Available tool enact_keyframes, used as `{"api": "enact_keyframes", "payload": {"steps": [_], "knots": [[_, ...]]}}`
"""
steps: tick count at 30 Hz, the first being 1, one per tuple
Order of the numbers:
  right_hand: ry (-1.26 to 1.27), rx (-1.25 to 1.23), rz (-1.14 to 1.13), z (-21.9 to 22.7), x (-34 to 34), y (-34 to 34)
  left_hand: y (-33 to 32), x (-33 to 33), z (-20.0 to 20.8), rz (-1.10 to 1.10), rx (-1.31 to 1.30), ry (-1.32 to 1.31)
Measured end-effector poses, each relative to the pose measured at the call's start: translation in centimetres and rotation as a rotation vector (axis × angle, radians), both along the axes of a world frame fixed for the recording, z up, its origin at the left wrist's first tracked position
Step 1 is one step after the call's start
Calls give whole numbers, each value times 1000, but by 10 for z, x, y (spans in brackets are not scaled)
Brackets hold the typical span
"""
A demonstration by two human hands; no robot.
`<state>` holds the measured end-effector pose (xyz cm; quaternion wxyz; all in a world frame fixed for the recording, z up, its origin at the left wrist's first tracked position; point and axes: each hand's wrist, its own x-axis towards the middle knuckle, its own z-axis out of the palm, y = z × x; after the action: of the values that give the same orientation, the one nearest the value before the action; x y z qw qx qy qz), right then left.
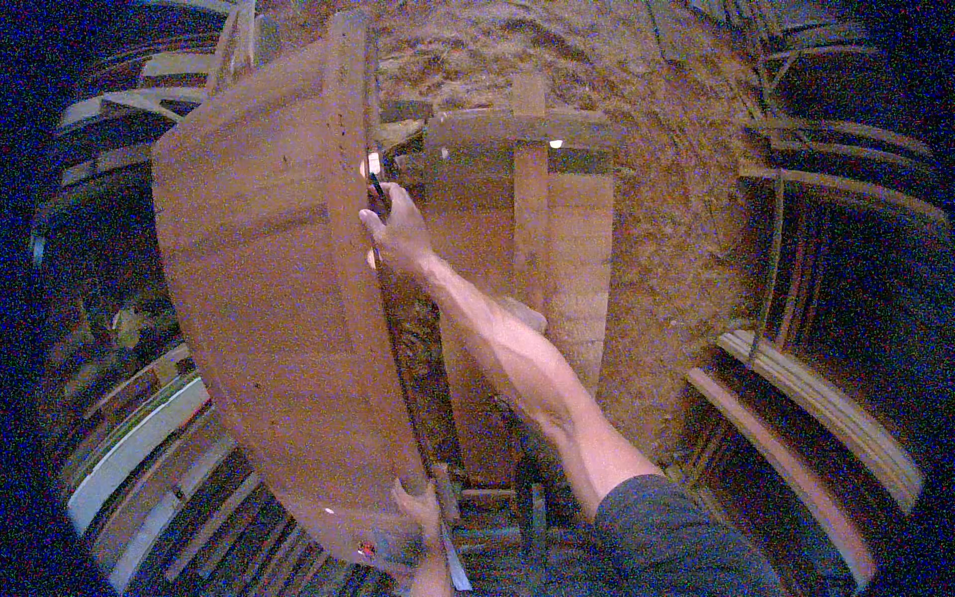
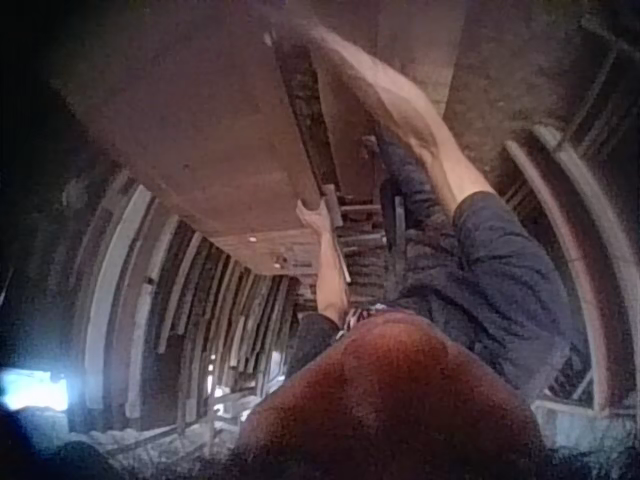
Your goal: The person measures a large plywood sheet with a tape measure and marks it with a pencil. They then place a wooden plank on the sheet and use a square tool to draw straight lines along the plank's edge.
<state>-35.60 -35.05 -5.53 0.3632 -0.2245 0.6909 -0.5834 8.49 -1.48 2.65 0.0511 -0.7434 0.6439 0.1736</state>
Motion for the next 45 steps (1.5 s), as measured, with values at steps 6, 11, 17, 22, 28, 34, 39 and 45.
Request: {"api": "enact_keyframes", "payload": {"steps": [6,11,17,22,28,34,39,45], "knots": [[-55,-18,21,-1,-3,-1,-5,-6,0,77,51,-27],[-79,31,36,3,-4,-1,-4,-4,0,55,44,-24],[-137,-2,19,0,-3,-1,-7,-5,0,12,20,12],[-134,-21,3,5,-2,-1,-6,-8,1,29,9,-5],[-127,7,-1,3,-2,1,-10,-9,1,36,21,40],[-140,-4,24,6,7,-3,1,-1,0,19,-36,4],[-117,-24,-9,-3,0,-1,-8,-9,-2,5,-31,11],[-127,-30,3,-5,1,-2,-3,-4,-4,30,-25,-2]]}}
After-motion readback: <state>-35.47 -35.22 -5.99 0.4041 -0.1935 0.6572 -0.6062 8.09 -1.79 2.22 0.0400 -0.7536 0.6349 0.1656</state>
